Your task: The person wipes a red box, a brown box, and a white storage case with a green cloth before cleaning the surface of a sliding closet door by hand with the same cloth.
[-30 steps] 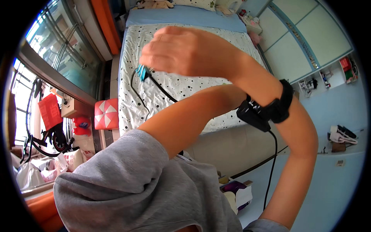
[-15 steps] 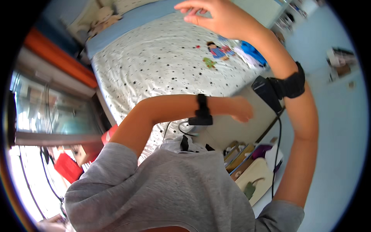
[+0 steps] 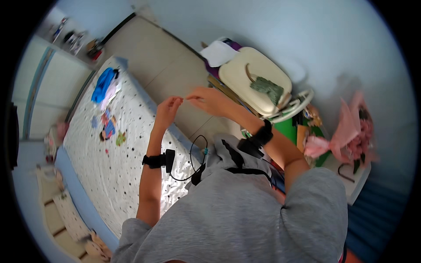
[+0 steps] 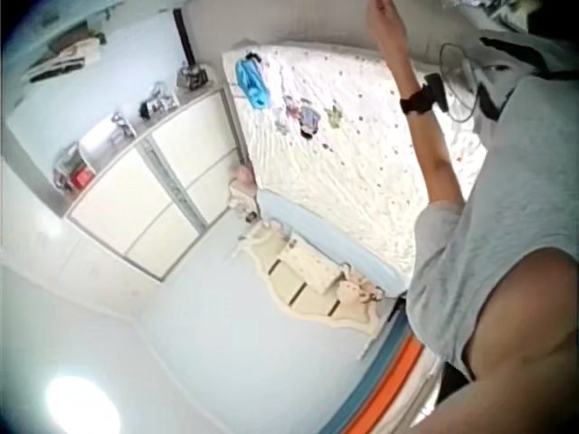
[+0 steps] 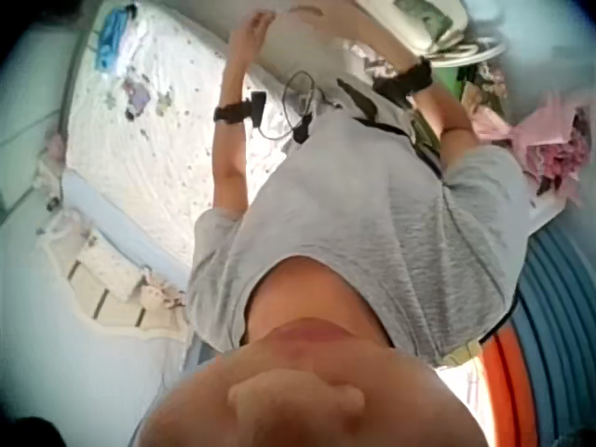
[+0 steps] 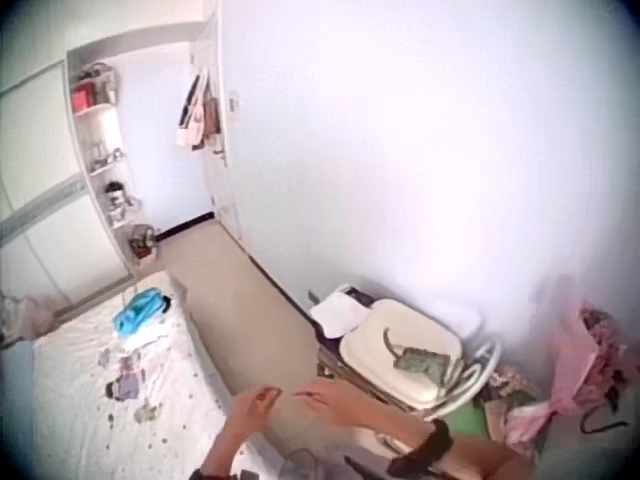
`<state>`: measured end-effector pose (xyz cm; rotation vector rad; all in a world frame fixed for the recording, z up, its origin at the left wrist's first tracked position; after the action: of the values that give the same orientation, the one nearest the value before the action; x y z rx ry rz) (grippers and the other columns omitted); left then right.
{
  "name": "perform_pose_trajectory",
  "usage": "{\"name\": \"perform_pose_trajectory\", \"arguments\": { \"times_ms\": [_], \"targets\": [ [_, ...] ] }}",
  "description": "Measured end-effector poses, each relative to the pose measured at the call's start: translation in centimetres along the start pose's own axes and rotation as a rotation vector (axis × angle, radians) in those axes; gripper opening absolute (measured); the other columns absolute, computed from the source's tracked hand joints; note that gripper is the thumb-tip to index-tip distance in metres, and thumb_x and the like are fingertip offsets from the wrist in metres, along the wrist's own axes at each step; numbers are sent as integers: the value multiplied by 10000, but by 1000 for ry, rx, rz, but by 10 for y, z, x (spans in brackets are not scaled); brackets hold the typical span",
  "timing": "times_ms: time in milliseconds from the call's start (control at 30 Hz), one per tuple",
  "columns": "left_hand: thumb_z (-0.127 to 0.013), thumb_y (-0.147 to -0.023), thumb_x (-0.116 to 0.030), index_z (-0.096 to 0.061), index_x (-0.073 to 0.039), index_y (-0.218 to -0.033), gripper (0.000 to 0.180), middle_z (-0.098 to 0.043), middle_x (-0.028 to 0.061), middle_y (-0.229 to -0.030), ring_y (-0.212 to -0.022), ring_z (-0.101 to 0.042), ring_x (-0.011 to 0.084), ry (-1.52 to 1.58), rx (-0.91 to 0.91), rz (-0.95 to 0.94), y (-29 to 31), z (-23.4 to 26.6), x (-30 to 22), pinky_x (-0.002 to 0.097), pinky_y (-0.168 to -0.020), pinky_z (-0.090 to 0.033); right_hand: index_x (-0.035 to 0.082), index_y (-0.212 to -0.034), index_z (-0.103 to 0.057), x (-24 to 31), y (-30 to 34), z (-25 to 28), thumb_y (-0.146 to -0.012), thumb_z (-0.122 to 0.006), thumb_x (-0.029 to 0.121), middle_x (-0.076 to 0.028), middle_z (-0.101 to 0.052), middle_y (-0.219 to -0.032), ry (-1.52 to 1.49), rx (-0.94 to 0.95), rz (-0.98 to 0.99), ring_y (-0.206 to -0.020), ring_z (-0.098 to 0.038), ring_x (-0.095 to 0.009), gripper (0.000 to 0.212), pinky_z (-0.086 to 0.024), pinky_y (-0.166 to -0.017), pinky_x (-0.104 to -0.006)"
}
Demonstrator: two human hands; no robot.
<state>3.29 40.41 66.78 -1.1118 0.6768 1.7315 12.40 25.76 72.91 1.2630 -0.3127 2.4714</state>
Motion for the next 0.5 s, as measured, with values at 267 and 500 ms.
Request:
{"name": "perform_pose_trajectory", "arguments": {
  "times_ms": [267,500],
  "targets": [
    [-514,-821,-163,-577,-26,-910,175,-613,96,-830,-751,-584,221,-12,220,-258,-80,-105,-33,291,-663,-449,143,-1143,-490,-150,126,64,-751,-570,189,-143,-401,-1224,613,-668,-536,-1125,-363,-324,403,-303,-912,-447],
    [-533,-778,-166,-487,-24,-1077,334,-485,168,-1135,-985,-501,288,-301,521,-361,-118,-178,-4,360,-844,-395,195,-1157,-448,-212,116,70,-730,-578,119,-141,-400,-1155,645,-559,-810,-1065,-372,-340,453,-355,-835,-493]
  ]
}}
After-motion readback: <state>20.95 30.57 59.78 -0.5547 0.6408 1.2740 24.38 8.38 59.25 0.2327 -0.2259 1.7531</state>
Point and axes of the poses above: each hand's wrist, its own y-axis away from the middle knuckle, its own z-axis out of the back of the hand, x = y × z, the point moved 4 cm from there along -y, towards the middle knuckle
